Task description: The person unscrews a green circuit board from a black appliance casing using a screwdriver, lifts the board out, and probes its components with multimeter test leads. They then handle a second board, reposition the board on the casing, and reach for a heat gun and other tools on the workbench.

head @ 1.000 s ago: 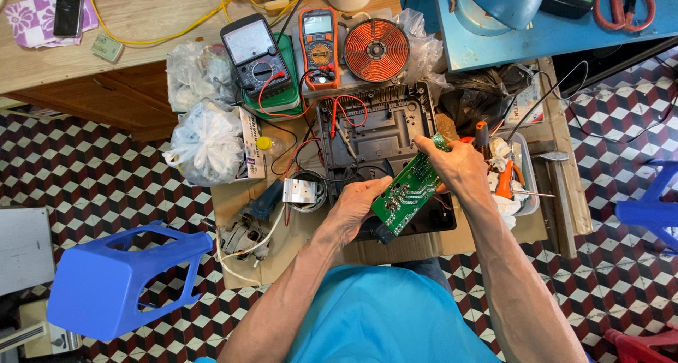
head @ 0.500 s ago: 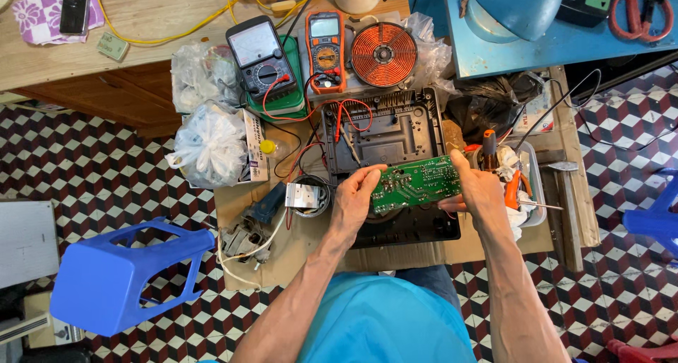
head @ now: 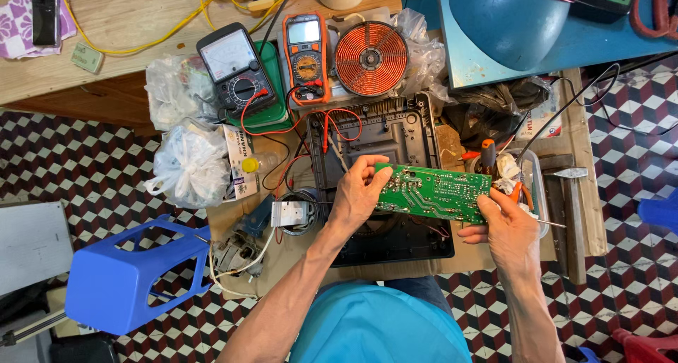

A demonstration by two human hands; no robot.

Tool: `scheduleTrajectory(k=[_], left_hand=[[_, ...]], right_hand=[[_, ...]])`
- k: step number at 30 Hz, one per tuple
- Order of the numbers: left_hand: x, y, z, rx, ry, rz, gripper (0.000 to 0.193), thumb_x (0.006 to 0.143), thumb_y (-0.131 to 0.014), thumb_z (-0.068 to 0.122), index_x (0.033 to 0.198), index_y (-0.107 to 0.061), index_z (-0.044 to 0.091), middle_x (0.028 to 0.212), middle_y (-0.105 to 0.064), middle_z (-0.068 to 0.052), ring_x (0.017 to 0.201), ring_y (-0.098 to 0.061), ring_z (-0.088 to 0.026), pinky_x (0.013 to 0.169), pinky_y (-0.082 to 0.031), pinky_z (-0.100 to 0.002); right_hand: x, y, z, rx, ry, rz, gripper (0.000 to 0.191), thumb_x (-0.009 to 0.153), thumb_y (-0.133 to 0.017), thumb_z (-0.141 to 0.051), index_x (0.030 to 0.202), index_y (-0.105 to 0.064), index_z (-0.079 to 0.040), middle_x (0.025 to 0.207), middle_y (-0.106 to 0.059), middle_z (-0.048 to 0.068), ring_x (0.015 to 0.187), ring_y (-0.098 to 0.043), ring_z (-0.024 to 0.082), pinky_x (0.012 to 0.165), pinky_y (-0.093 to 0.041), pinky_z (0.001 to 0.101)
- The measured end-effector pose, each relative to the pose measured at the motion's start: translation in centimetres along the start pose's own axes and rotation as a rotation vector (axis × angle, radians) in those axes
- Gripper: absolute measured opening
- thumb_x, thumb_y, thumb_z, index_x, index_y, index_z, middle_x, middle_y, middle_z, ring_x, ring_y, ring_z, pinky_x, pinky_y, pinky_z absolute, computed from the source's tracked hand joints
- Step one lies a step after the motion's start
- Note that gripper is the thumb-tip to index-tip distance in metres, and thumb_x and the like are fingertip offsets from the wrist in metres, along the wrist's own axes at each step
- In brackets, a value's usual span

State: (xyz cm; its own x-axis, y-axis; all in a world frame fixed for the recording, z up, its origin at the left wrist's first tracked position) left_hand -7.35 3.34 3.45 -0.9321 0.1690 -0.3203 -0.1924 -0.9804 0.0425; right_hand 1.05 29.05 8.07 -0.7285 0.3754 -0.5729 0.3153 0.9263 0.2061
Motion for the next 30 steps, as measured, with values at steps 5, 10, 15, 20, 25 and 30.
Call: scheduleTrajectory(k=[5, 10, 15, 20, 25, 30], left_hand=[[-0.9, -0.3, 1.9, 0.243, 0.007, -0.009, 0.059, 0.090, -0.073, 0.033, 0.138, -0.056, 0.003, 0.103, -0.074, -0.012, 0.094, -0.073, -0.020, 0.085, -0.057, -0.034], [-1.2, -0.7, 3.1, 0.267, -0.012, -0.007, 0.077, 0.085, -0.077, 0.035, 0.146, -0.047, -0.001, 0.111, -0.074, -0.016, 0.102, -0.073, -0.024, 0.091, -0.056, -0.035], [-1.1, -0.5, 3.0, 0.299, -0.027, 0.013, 0.077, 0.084, -0.077, 0.034, 0.146, -0.049, -0.003, 0.107, -0.077, -0.014, 0.099, -0.075, -0.022, 0.090, -0.056, -0.035], [-0.9, -0.2, 2.4, 0.325, 0.035, 0.030, 0.077, 0.081, -0.078, 0.037, 0.143, -0.052, -0.002, 0.101, -0.077, -0.013, 0.093, -0.075, -0.022, 0.085, -0.057, -0.035], [-0.7, -0.1, 1.8, 0.331, 0.109, 0.005, 0.078, 0.081, -0.077, 0.041, 0.143, -0.054, -0.002, 0.099, -0.077, -0.015, 0.091, -0.075, -0.023, 0.084, -0.057, -0.034], [-0.8, -0.1, 1.1, 0.263, 0.158, -0.028, 0.081, 0.084, -0.074, 0.041, 0.147, -0.048, -0.002, 0.106, -0.077, -0.015, 0.093, -0.075, -0.021, 0.084, -0.057, -0.033]], right_hand=[[-0.8, 0.2, -0.1, 0.038, 0.017, -0.012, 0.043, 0.102, -0.058, -0.021, 0.138, -0.061, 0.003, 0.099, -0.073, 0.014, 0.064, -0.072, 0.021, 0.054, -0.058, 0.0276], [-1.2, 0.1, 0.0, 0.039, -0.004, -0.006, 0.044, 0.102, -0.059, -0.020, 0.139, -0.061, 0.003, 0.099, -0.073, 0.014, 0.064, -0.071, 0.022, 0.053, -0.056, 0.0278], [-1.7, -0.1, 0.3, 0.053, -0.021, -0.012, 0.045, 0.102, -0.058, -0.021, 0.138, -0.060, 0.005, 0.099, -0.073, 0.014, 0.063, -0.071, 0.022, 0.053, -0.056, 0.0268], [-2.4, -0.3, 0.1, 0.045, -0.030, -0.002, 0.045, 0.102, -0.058, -0.020, 0.138, -0.059, 0.007, 0.099, -0.074, 0.014, 0.064, -0.071, 0.022, 0.053, -0.055, 0.0265], [-3.3, -0.1, -0.5, 0.015, -0.022, 0.011, 0.047, 0.102, -0.058, -0.020, 0.140, -0.058, 0.007, 0.098, -0.074, 0.015, 0.064, -0.072, 0.021, 0.052, -0.054, 0.0262], [-3.4, -0.1, -0.9, -0.010, -0.023, 0.001, 0.046, 0.103, -0.058, -0.021, 0.139, -0.059, 0.007, 0.097, -0.074, 0.015, 0.064, -0.071, 0.021, 0.052, -0.054, 0.0261]])
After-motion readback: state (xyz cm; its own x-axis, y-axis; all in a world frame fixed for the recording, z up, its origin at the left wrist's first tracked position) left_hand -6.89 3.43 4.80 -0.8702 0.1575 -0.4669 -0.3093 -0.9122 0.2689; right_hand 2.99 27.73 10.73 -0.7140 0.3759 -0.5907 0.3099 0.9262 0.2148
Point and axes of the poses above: each hand's wrist, its own x-axis towards the middle knuckle, its own y-axis out of the back of the hand, z = x × y, the point moved 6 cm from there along x, towards the middle knuckle
